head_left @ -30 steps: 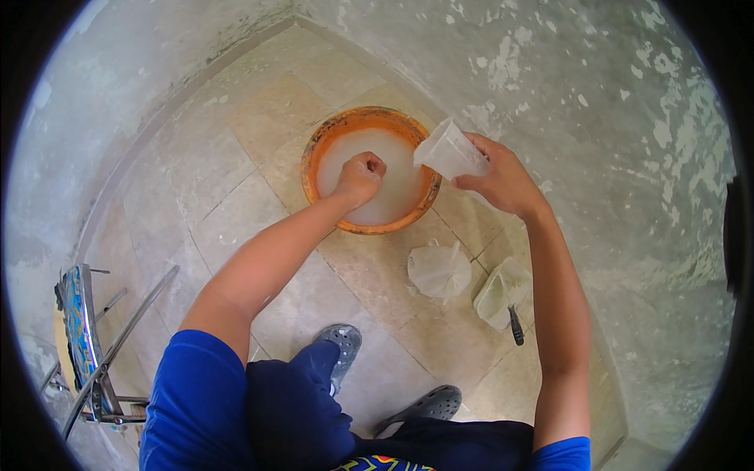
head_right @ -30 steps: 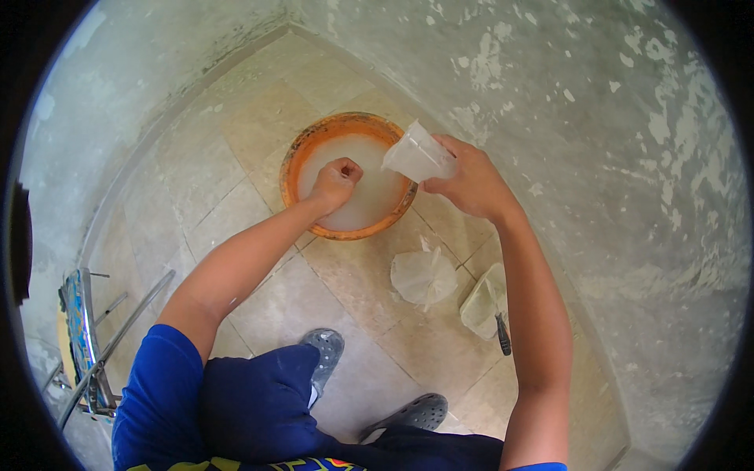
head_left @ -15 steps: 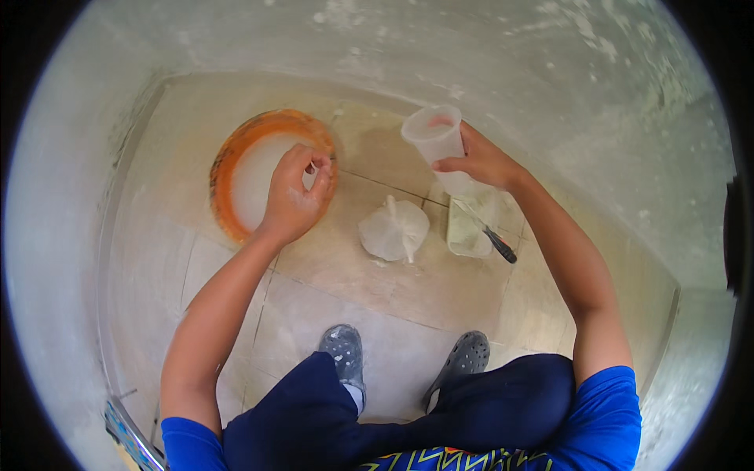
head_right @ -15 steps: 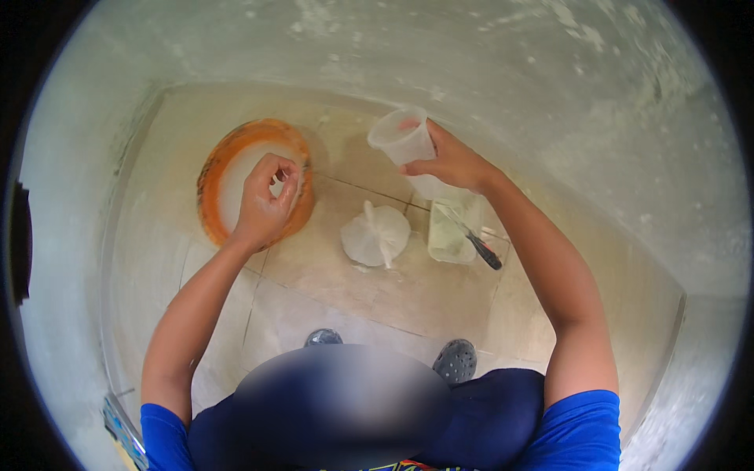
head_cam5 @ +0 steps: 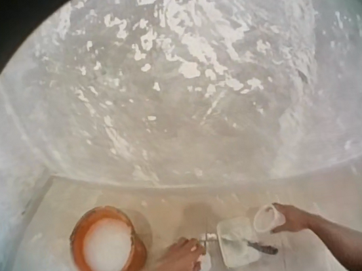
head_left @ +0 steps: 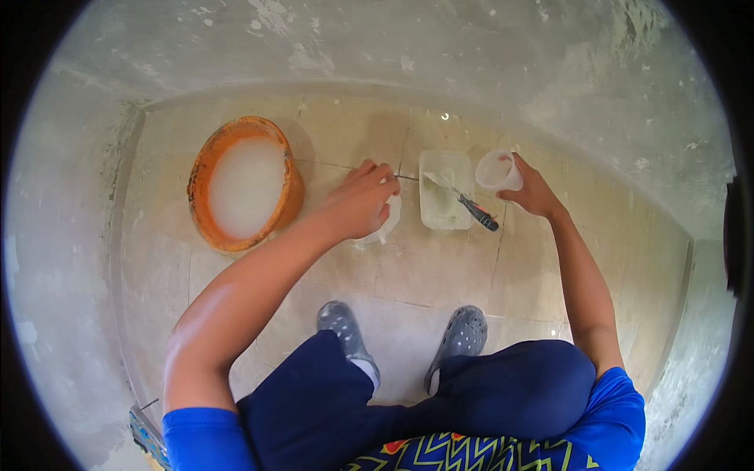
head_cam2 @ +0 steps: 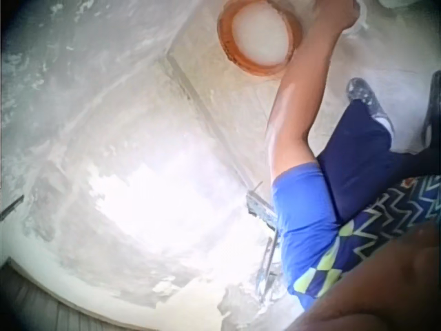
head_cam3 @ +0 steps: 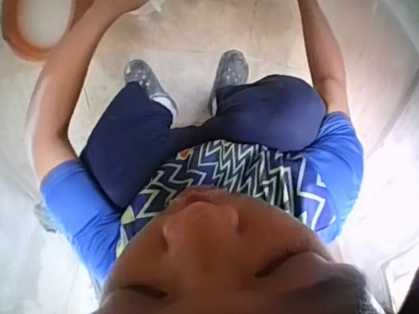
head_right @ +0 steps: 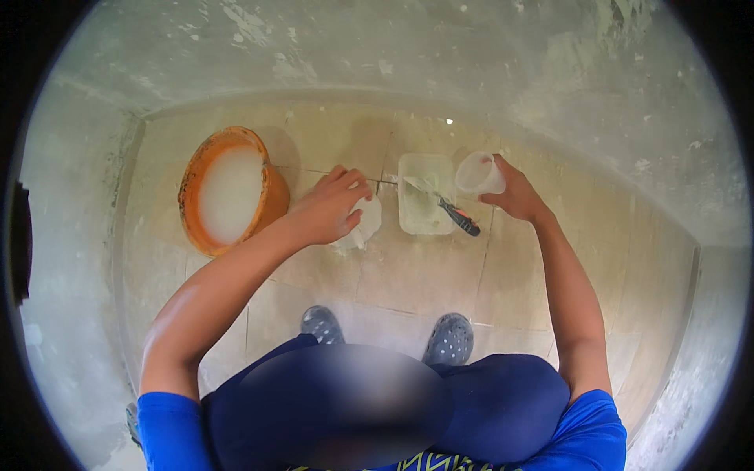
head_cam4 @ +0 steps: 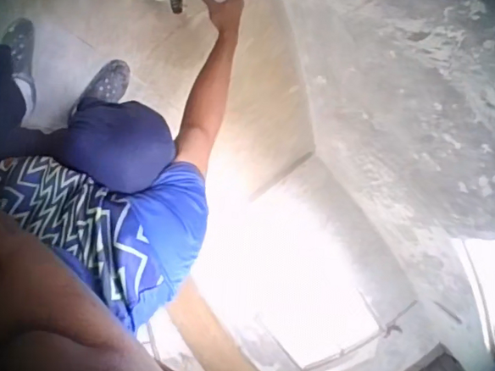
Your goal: The person applies plaster to the ceiling and upper walls using a putty knife and then prepares a new batch of plaster in a container.
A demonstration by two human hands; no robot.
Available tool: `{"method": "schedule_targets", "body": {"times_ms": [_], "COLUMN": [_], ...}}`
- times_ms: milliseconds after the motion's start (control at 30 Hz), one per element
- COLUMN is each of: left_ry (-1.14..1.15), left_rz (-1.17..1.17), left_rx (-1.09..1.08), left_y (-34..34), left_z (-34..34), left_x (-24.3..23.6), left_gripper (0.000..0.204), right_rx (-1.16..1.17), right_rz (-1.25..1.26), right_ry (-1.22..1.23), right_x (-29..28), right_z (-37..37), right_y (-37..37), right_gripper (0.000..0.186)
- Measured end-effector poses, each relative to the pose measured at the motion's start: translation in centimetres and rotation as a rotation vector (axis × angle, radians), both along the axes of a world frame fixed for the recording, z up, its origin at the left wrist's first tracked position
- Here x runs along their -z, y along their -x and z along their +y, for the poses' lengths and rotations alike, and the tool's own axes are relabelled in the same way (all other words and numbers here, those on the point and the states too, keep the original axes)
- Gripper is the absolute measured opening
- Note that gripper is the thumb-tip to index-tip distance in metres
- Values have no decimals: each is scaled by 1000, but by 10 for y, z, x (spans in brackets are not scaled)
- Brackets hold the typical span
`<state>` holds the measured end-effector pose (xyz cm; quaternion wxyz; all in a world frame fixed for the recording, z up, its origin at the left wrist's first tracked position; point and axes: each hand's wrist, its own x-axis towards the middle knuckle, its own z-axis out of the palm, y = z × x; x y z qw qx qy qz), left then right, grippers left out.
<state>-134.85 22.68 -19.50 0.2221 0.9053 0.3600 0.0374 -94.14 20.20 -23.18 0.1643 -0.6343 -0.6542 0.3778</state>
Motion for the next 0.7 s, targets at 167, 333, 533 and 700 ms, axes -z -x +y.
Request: {"method": "schedule_targets", "body": {"times_ms": [167,333,533,700], "left_ry": [99,-31,-121,-131], "left_rz": [-121,-99,3,-50], "left_rx": [39,284,278,332], "left_y": [-75,-137,-172,-182], "left_z": [-10,-38,-31,-13], "left_x": [36,69,81,92], "left_gripper": [42,65,69,46], "right_rx": [23,113,229,299], "right_rz": [22,11,36,112], "right_ry": [-133,-161,-161,-146], "right_x": [11,-1,1,12], "right_z": [-19,-38,-54,-57], "right_y": [-13,-10,-20,-33], "right_gripper": [80,77,77,77]}}
